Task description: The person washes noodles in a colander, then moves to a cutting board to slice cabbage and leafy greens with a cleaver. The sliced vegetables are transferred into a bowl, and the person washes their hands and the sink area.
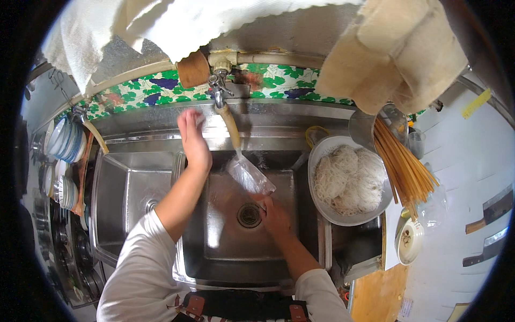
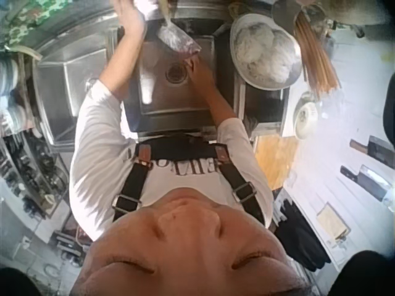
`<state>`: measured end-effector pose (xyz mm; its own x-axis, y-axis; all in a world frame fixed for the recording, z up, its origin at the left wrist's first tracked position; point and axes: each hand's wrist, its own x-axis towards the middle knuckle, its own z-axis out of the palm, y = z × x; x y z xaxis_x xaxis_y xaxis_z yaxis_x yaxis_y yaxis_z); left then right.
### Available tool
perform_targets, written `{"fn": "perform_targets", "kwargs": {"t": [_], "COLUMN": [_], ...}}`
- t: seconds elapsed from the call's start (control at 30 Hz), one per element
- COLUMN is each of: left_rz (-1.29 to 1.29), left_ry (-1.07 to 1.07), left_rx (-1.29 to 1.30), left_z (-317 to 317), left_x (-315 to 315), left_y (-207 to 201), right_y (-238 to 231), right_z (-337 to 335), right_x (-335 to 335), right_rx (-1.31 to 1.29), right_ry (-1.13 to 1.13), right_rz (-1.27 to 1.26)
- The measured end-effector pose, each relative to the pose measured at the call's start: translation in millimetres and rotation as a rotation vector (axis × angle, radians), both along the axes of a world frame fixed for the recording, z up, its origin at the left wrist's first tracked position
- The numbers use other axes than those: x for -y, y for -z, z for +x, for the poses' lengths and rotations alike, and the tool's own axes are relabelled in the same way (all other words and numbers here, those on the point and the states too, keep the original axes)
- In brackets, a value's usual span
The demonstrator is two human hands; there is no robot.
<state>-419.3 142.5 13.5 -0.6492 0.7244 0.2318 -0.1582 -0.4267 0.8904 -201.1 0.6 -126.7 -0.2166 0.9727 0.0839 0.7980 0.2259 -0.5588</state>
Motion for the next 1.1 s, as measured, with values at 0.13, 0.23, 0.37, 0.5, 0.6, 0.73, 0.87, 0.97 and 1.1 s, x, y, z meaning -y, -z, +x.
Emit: {"fn": "perform_targets", "kwargs": {"t": [0.13, 0.23, 0.37, 0.5, 0.6, 0.73, 0.87, 0.97, 1.1], "left_rz": [-0.432, -0.647, -0.629, -0.714, -0.781, -0.727, -0.535, -0.452, -0.466], "left_ry": [0.31, 0.641, 0.928, 1.006, 0.953, 0.826, 0.856, 0.678, 0.511], "left_rx": [0.383, 0.593, 0.83, 0.862, 0.562, 0.291, 0.063, -0.025, -0.19], "left_z": [-17, 2, 27, 17, -4, -32, -29, -18, -6], "left_x": [9, 0, -19, -12, 12, 51, 69, 56, 22], "left_y": [93, 133, 151, 152, 145, 134, 136, 146, 156], "right_y": [16, 40, 69, 62, 46, 66, 99, 110, 107], "right_z": [3, 16, 25, 6, -33, -81, -105, -117, -119], "right_x": [-5, 20, 47, 16, -26, -78, -108, -152, -189], "right_rx": [0.005, -0.052, -0.312, -1.098, -1.328, -1.618, -0.868, -1.273, -1.411], "right_ry": [-0.008, 0.081, 0.268, 0.451, 0.682, 0.887, 0.331, 0.572, 0.764], "right_rz": [-0.04, -0.144, -0.357, -0.856, -0.925, -1.092, -0.476, -0.672, -0.763]}}
